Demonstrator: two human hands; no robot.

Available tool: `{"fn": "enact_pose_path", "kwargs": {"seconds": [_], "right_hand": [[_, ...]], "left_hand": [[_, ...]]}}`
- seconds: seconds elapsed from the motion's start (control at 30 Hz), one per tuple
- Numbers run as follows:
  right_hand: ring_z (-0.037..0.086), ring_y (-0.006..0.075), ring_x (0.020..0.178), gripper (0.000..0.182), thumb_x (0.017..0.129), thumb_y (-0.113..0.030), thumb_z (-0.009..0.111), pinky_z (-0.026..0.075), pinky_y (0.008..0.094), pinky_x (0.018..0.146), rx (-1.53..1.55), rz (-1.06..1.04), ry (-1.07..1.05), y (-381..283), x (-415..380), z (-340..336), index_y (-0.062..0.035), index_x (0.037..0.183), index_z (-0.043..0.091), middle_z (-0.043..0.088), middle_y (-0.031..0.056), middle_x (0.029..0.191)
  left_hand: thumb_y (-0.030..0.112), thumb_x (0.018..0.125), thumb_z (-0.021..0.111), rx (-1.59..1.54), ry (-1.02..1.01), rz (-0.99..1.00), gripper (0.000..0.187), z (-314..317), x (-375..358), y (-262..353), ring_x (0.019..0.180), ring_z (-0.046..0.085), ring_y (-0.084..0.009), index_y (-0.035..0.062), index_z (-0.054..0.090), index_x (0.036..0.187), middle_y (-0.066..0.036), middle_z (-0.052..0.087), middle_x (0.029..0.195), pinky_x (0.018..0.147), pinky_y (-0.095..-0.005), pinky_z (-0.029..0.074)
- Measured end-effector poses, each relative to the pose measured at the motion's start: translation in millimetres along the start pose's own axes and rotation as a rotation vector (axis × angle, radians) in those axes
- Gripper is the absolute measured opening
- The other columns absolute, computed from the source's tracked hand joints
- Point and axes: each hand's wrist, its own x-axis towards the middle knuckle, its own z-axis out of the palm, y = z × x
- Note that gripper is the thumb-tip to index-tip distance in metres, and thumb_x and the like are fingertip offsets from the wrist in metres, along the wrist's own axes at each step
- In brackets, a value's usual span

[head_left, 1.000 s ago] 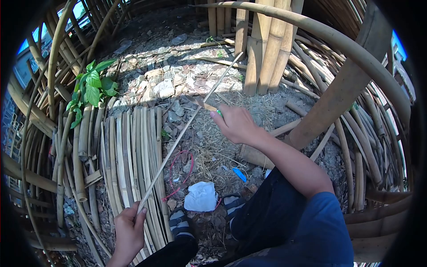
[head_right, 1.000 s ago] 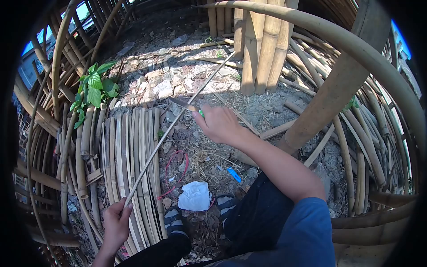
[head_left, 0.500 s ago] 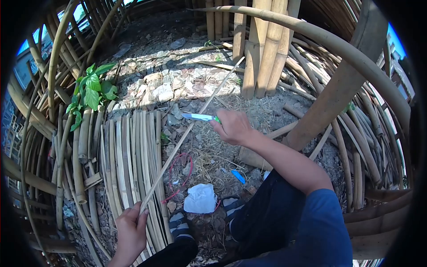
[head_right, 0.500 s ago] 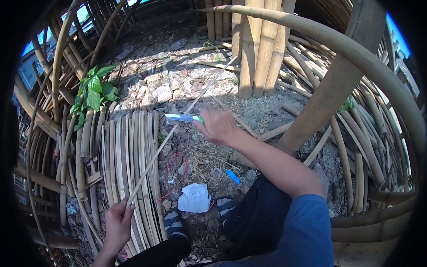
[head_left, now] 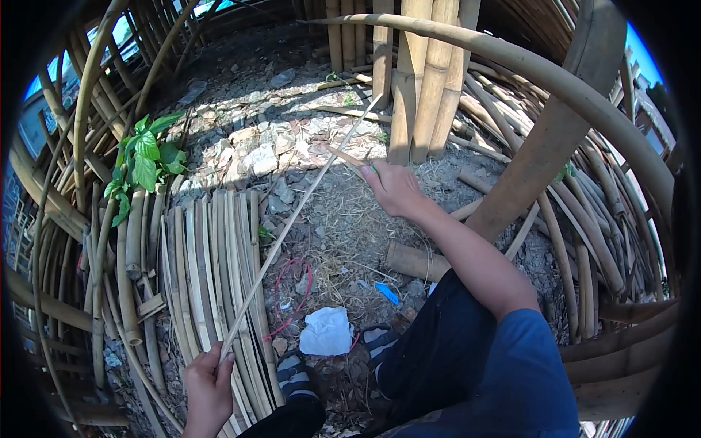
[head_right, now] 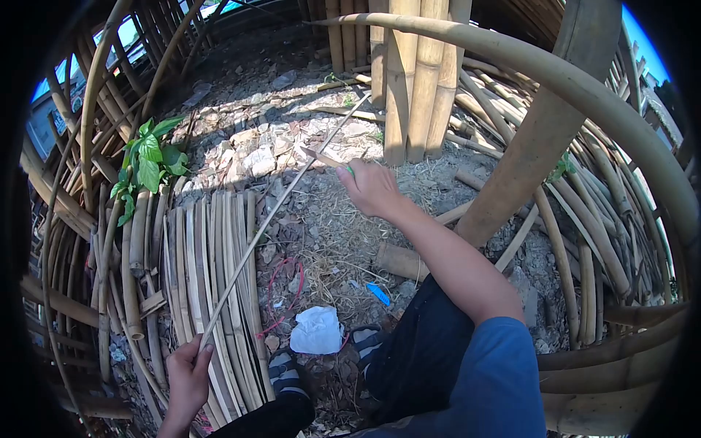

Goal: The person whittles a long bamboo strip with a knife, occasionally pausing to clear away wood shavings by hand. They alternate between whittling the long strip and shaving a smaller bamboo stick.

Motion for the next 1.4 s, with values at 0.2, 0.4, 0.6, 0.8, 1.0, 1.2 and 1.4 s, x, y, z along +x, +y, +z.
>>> {"fn": "enact_pose_path", "kwargs": {"seconds": [0.2, 0.4, 0.6, 0.8, 1.0, 1.2, 1.4], "right_hand": [[0.067, 0.0469, 0.086, 0.059, 0.105, -0.048, 0.032, 0.048, 0.0547, 0.080, -0.057, 0.437, 0.272, 111, 53, 6, -0.0004, 0.100, 0.066, 0.067, 0.0296, 0.083], [0.065, 0.0472, 0.083, 0.056, 0.105, -0.046, 0.035, 0.047, 0.0557, 0.077, 0.142, 0.053, 0.337, 61, 15, -22, -0.0001, 0.095, 0.064, 0.067, 0.0278, 0.084], [0.063, 0.0477, 0.079, 0.054, 0.104, -0.047, 0.040, 0.047, 0.0559, 0.075, 0.048, -0.300, 0.033, 24, -14, -8, -0.0002, 0.088, 0.060, 0.065, 0.0258, 0.078], [0.063, 0.0466, 0.076, 0.056, 0.104, -0.050, 0.040, 0.047, 0.0547, 0.074, 0.004, -0.181, -0.249, 78, -27, 34, 0.0003, 0.089, 0.059, 0.064, 0.0252, 0.076], [0.063, 0.0447, 0.072, 0.055, 0.104, -0.049, 0.043, 0.047, 0.0533, 0.070, 0.200, -0.073, -0.409, 95, -70, 117, 0.0013, 0.090, 0.059, 0.062, 0.0239, 0.071], [0.063, 0.0449, 0.070, 0.056, 0.104, -0.049, 0.042, 0.048, 0.0547, 0.068, 0.290, 0.058, -0.505, 66, -115, 205, 0.0026, 0.091, 0.059, 0.061, 0.0234, 0.068], [0.066, 0.0458, 0.074, 0.054, 0.105, -0.044, 0.040, 0.051, 0.0561, 0.070, 0.170, 0.052, -0.550, 58, -113, 217, 0.0041, 0.097, 0.062, 0.066, 0.0272, 0.076]], "left_hand": [[0.005, 0.096, 0.061, -0.066, -0.032, 0.049, 0.020, -3, -17, 6, 0.064, 0.043, -0.0086, -0.0118, 0.065, 0.106, -0.004, 0.049, 0.065, 0.057, -0.0303, 0.035], [0.013, 0.097, 0.061, -0.118, -0.084, 0.017, 0.025, -6, -13, 3, 0.059, 0.042, -0.0081, -0.0097, 0.064, 0.087, -0.002, 0.050, 0.061, 0.053, -0.0312, 0.033], [0.022, 0.100, 0.060, -0.020, -0.144, 0.025, 0.029, -28, -19, 20, 0.073, 0.053, -0.0143, -0.0021, 0.068, 0.115, -0.012, 0.060, 0.074, 0.068, -0.0351, 0.045], [0.024, 0.103, 0.053, 0.191, -0.239, -0.219, 0.031, -43, -27, 1, 0.068, 0.054, -0.0249, -0.0050, 0.062, 0.098, -0.020, 0.058, 0.075, 0.067, -0.0418, 0.045], [0.030, 0.103, 0.052, 0.302, -0.199, -0.243, 0.035, -38, -33, -3, 0.075, 0.064, -0.0404, -0.0027, 0.064, 0.108, -0.029, 0.063, 0.080, 0.067, -0.0471, 0.047], [0.032, 0.102, 0.052, 0.515, -0.325, -0.344, 0.037, -26, -28, 9, 0.071, 0.063, -0.0476, -0.0020, 0.066, 0.106, -0.030, 0.061, 0.075, 0.062, -0.0507, 0.045], [0.024, 0.101, 0.052, 0.617, -0.279, -0.210, 0.031, -21, -31, 7, 0.066, 0.058, -0.0496, -0.0028, 0.065, 0.095, -0.030, 0.059, 0.072, 0.058, -0.0526, 0.043]]}}
